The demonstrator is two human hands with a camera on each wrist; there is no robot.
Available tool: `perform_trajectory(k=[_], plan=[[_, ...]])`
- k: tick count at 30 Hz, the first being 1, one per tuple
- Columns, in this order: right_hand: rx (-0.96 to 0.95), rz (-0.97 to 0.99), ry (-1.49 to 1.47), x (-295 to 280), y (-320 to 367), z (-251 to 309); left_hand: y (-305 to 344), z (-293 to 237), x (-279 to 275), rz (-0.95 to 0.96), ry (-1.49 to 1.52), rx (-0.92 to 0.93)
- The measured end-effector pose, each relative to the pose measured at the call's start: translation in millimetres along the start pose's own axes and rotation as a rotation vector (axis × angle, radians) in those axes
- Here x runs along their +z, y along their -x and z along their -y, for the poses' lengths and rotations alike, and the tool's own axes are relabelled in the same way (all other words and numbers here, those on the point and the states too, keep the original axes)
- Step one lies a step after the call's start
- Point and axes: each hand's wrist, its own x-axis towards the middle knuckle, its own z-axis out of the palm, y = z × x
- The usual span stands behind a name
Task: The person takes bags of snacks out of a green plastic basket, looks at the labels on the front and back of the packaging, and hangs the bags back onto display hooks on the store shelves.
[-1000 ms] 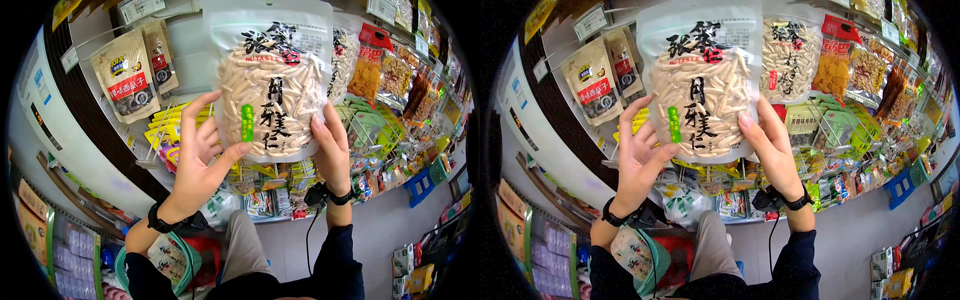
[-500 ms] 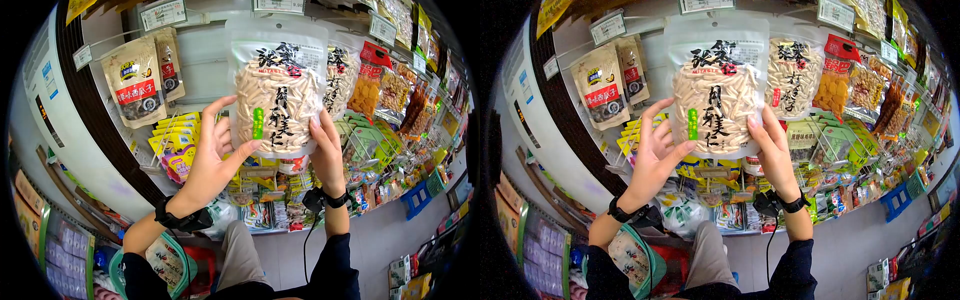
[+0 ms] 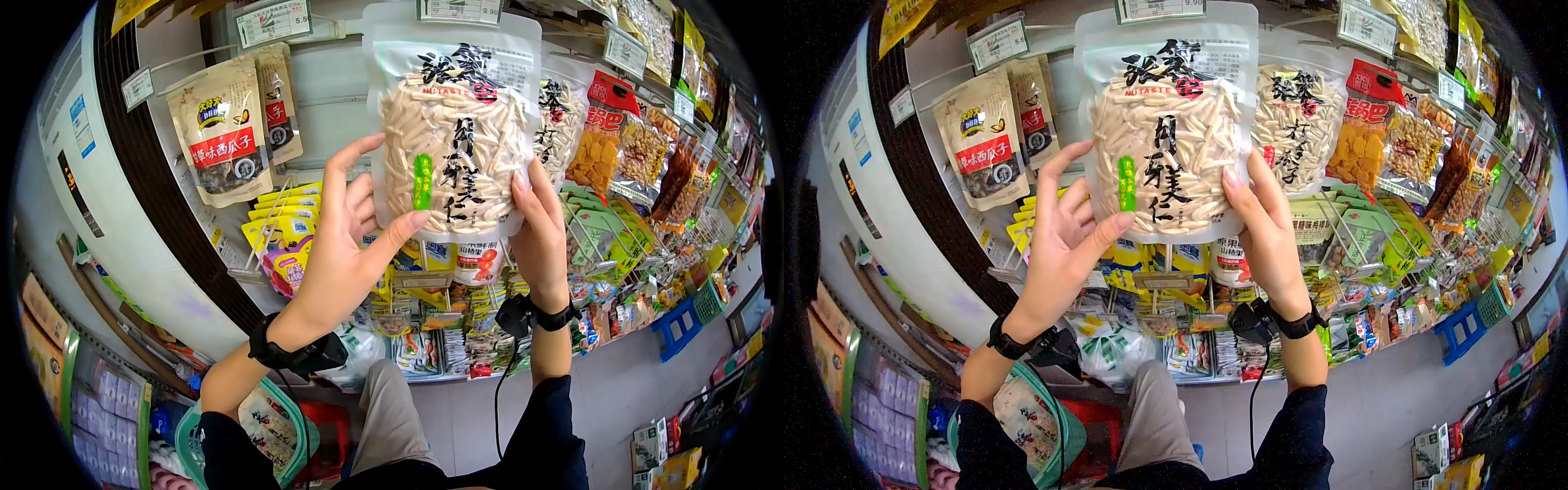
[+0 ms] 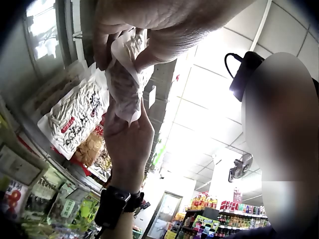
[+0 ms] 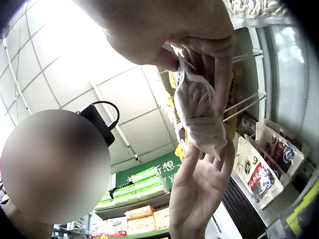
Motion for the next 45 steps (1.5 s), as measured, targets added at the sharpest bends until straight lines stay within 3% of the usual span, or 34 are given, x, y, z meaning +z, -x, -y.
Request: perform_trajectory(k=[18, 21, 24, 36, 45], plan=[[0.05, 0.007, 0.07, 2, -10, -5, -8, 11, -7, -0.008, -0.014, -0.017], [0.081, 0.098, 0.302, -2, -14, -9, -8, 13, -9, -0.017, -0.038, -0.036], [0.181, 0.174, 0.31, 2, -12, -7, -8, 22, -16, -0.016, -0.099, -0.005], [0.27, 0.158, 0.187, -24, -67, -41, -25, 41, -32, 0.116, -0.518, -0.047], [0.378, 0.027, 0.028, -44, -114, -82, -15, 52, -44, 0.058, -0.605, -0.117]])
